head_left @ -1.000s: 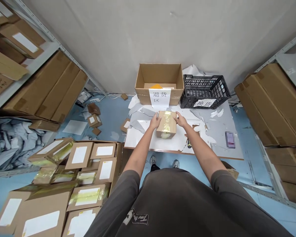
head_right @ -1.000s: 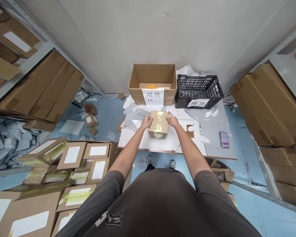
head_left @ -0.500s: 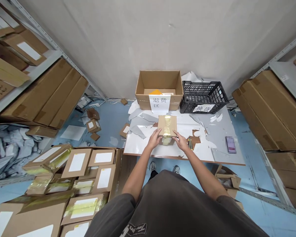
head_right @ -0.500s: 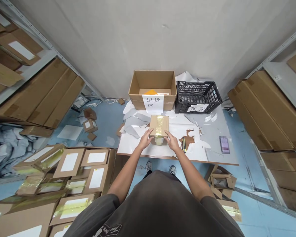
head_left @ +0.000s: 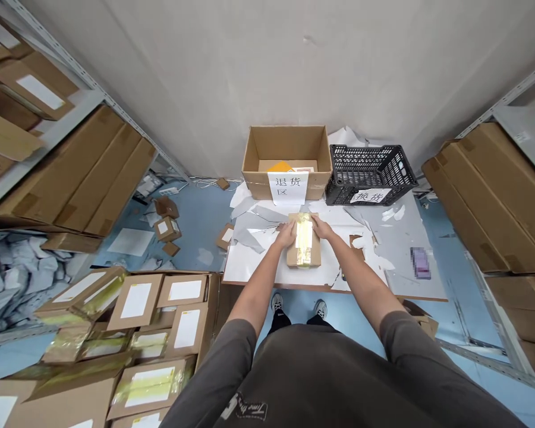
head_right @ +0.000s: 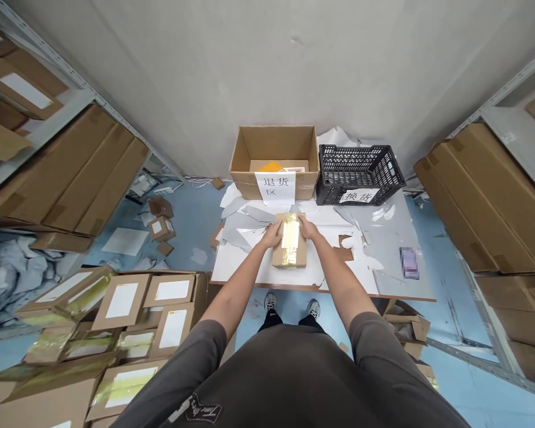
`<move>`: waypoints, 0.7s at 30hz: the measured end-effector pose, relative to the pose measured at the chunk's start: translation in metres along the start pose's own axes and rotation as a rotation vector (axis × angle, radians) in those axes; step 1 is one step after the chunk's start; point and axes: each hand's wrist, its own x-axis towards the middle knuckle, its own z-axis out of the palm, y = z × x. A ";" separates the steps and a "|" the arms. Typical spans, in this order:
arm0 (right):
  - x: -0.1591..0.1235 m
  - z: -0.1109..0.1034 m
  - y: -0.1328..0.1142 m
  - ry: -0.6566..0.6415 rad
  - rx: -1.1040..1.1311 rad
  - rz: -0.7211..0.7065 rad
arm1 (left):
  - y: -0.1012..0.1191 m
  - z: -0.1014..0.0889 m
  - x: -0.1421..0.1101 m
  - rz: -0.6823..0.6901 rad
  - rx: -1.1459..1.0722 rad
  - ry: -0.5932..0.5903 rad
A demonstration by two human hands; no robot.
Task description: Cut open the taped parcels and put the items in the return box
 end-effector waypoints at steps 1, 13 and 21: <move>-0.010 0.003 0.003 0.002 0.000 0.017 | -0.006 0.002 -0.008 0.009 -0.012 0.012; -0.189 0.051 0.023 -0.076 0.000 0.001 | -0.039 0.043 -0.138 0.073 -0.072 -0.077; -0.140 -0.020 -0.012 0.081 -0.114 -0.035 | 0.024 -0.020 -0.113 0.093 0.024 0.035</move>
